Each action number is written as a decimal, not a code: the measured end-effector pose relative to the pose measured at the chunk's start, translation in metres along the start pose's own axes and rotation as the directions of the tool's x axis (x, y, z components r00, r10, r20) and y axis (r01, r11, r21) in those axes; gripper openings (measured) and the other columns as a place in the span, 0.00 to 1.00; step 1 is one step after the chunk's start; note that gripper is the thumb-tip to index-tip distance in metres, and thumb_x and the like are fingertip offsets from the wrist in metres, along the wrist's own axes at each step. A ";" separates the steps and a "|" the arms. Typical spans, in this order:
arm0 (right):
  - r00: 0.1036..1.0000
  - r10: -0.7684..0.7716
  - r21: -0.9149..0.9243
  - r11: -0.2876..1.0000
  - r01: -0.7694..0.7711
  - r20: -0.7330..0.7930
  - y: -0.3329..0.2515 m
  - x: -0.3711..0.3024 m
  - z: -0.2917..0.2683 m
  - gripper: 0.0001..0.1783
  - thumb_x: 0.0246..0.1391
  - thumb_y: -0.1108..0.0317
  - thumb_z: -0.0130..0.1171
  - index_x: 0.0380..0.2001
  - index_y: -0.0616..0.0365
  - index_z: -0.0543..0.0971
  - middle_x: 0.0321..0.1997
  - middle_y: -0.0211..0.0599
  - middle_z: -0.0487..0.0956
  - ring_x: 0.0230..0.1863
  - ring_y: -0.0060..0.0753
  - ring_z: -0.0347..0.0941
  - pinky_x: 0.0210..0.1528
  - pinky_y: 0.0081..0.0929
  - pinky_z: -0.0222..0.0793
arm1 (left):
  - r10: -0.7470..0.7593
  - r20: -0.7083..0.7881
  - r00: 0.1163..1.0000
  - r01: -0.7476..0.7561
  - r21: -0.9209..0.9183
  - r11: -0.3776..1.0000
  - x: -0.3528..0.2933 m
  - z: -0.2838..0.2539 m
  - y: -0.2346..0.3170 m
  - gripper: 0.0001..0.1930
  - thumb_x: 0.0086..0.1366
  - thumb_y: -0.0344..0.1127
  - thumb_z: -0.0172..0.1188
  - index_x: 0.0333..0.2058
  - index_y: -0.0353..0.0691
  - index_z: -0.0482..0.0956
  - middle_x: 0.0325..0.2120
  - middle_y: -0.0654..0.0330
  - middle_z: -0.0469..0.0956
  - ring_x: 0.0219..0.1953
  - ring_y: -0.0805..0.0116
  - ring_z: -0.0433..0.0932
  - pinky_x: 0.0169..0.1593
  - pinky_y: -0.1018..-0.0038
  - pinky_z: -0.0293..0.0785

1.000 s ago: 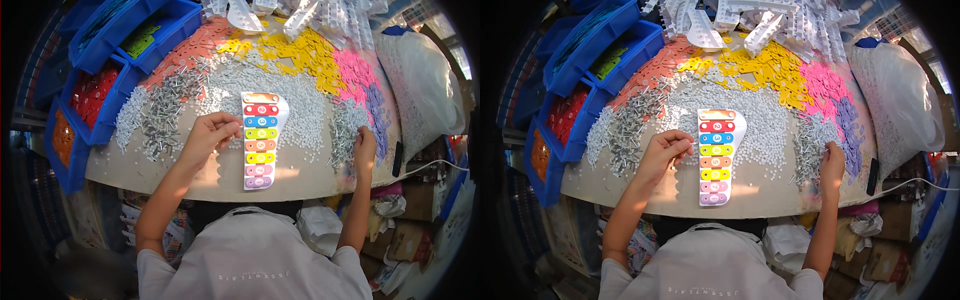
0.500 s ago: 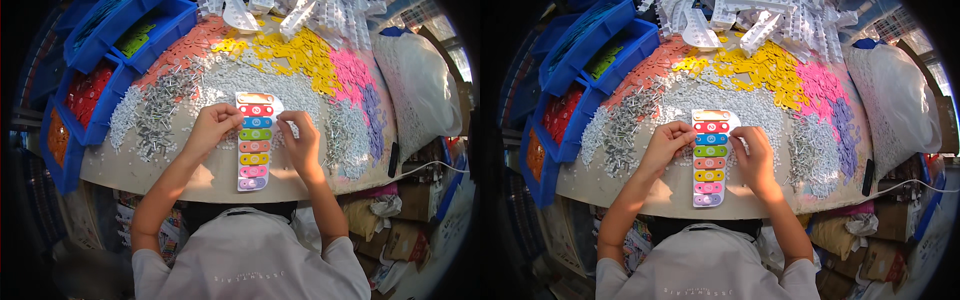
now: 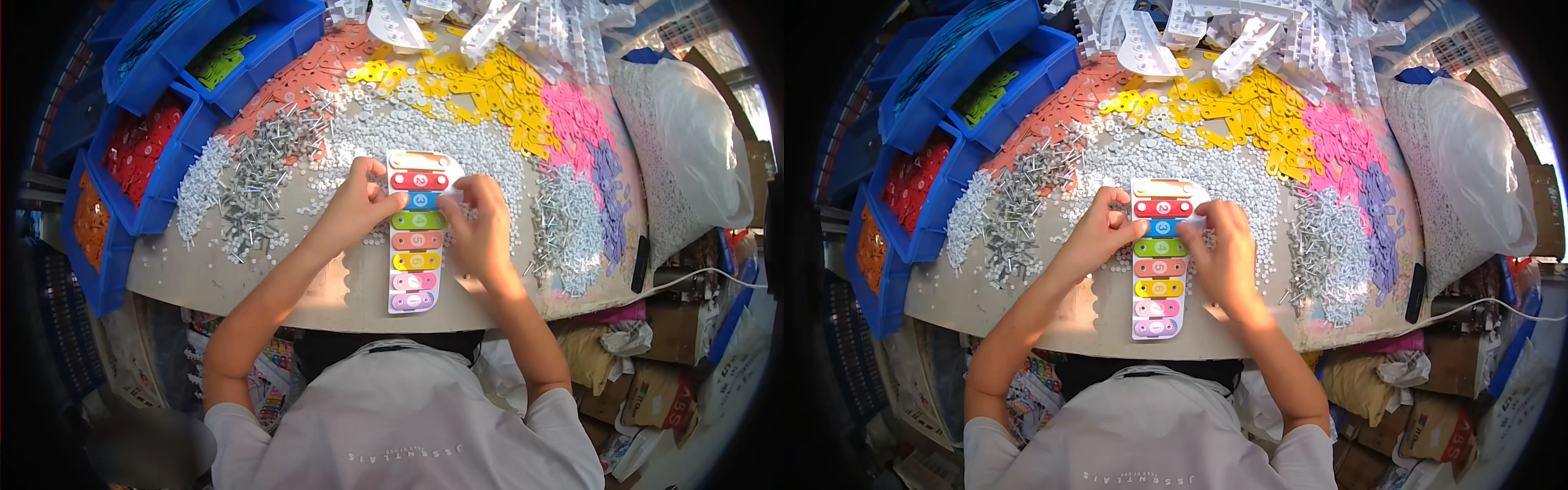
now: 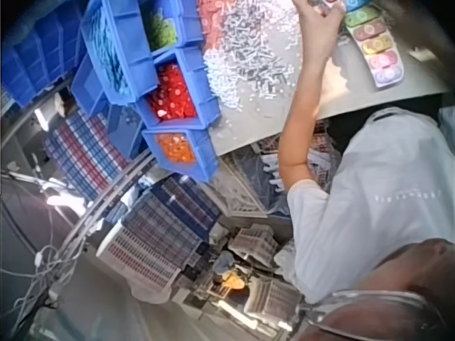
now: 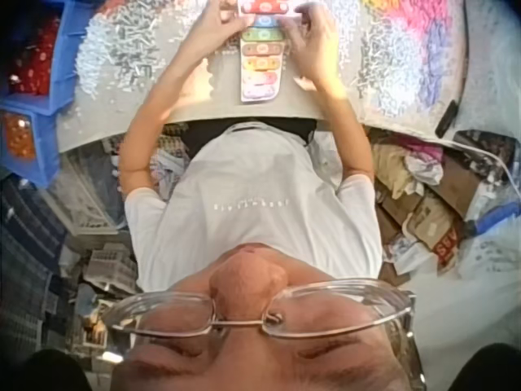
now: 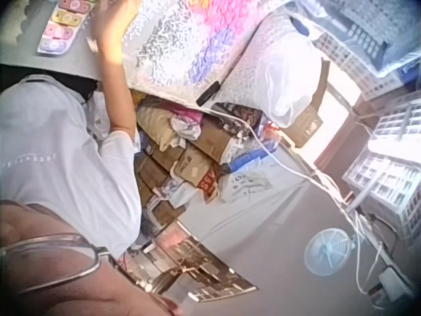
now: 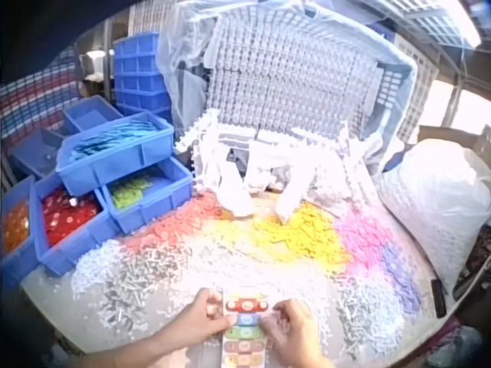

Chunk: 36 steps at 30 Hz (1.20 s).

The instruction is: The recorder assembles a toy xylophone by placing colored plates and small white caps onto a plastic frame.

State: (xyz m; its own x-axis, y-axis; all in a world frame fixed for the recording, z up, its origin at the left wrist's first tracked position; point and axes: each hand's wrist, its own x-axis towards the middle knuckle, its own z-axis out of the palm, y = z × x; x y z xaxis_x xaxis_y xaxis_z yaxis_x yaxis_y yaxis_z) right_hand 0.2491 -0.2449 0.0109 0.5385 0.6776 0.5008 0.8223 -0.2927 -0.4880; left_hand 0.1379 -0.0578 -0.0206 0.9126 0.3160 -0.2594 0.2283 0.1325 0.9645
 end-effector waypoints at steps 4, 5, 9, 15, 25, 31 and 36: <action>0.701 0.621 0.114 0.715 -0.690 0.351 0.017 0.013 -0.015 0.37 0.50 0.58 0.76 0.55 0.61 0.67 0.23 0.32 0.74 0.21 0.25 0.70 0.22 0.30 0.64 | -0.164 0.078 0.983 0.155 0.113 0.981 0.008 -0.004 0.017 0.28 0.65 0.44 0.67 0.53 0.38 0.62 0.21 0.70 0.70 0.20 0.85 0.64 0.21 0.84 0.55; 0.676 0.609 0.132 0.695 -0.707 0.414 0.021 0.015 -0.014 0.40 0.50 0.57 0.76 0.58 0.62 0.66 0.24 0.33 0.76 0.23 0.25 0.72 0.23 0.28 0.66 | -0.221 0.117 0.968 0.211 0.090 0.973 0.008 -0.004 0.023 0.28 0.63 0.46 0.68 0.52 0.38 0.63 0.20 0.70 0.70 0.20 0.85 0.63 0.20 0.84 0.55; 0.583 0.515 0.206 0.613 -0.763 0.629 0.025 0.027 -0.012 0.42 0.53 0.53 0.73 0.64 0.61 0.65 0.22 0.27 0.74 0.21 0.17 0.68 0.21 0.23 0.62 | -0.218 0.157 0.963 0.200 0.124 0.972 0.015 -0.014 0.019 0.26 0.64 0.46 0.68 0.48 0.40 0.62 0.20 0.70 0.69 0.19 0.86 0.61 0.19 0.83 0.53; 0.638 0.482 0.199 0.683 -0.702 0.600 0.032 0.024 -0.008 0.41 0.53 0.54 0.73 0.61 0.66 0.67 0.26 0.31 0.76 0.24 0.19 0.71 0.24 0.24 0.65 | -0.178 0.167 0.970 0.172 0.049 0.984 0.016 -0.012 0.017 0.19 0.66 0.33 0.65 0.45 0.39 0.61 0.23 0.64 0.75 0.23 0.84 0.67 0.24 0.81 0.61; 0.718 0.527 0.112 0.766 -0.633 0.453 0.015 0.028 -0.016 0.34 0.50 0.59 0.74 0.56 0.63 0.72 0.31 0.38 0.79 0.29 0.29 0.75 0.32 0.31 0.71 | -0.029 -0.019 0.999 0.031 0.120 0.992 0.001 -0.001 -0.007 0.19 0.70 0.33 0.61 0.53 0.39 0.63 0.19 0.71 0.69 0.19 0.87 0.59 0.22 0.83 0.52; 0.977 0.137 -0.311 0.933 -0.182 -0.161 0.068 -0.004 -0.067 0.08 0.52 0.78 0.63 0.37 0.61 0.81 0.38 0.44 0.79 0.41 0.49 0.75 0.43 0.41 0.71 | 0.124 -0.166 0.978 -0.107 0.112 0.988 -0.071 -0.008 0.001 0.14 0.70 0.31 0.61 0.51 0.39 0.73 0.21 0.72 0.71 0.24 0.89 0.63 0.27 0.85 0.57; 0.944 0.318 -0.355 0.895 -0.269 0.087 0.094 -0.029 -0.086 0.06 0.55 0.76 0.61 0.37 0.63 0.81 0.37 0.44 0.79 0.41 0.50 0.71 0.48 0.41 0.67 | 0.293 -0.268 0.918 -0.120 0.516 0.848 -0.100 -0.036 0.015 0.05 0.67 0.29 0.63 0.39 0.34 0.81 0.25 0.67 0.77 0.25 0.80 0.72 0.31 0.82 0.69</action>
State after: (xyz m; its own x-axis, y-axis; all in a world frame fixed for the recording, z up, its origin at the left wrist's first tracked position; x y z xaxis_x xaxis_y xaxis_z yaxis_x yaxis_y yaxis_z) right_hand 0.3266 -0.3503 0.0121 0.7541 0.6051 0.2553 0.6565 -0.6842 -0.3175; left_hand 0.0375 -0.0534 0.0176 0.8138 0.5803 0.0317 0.2589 -0.4108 0.8742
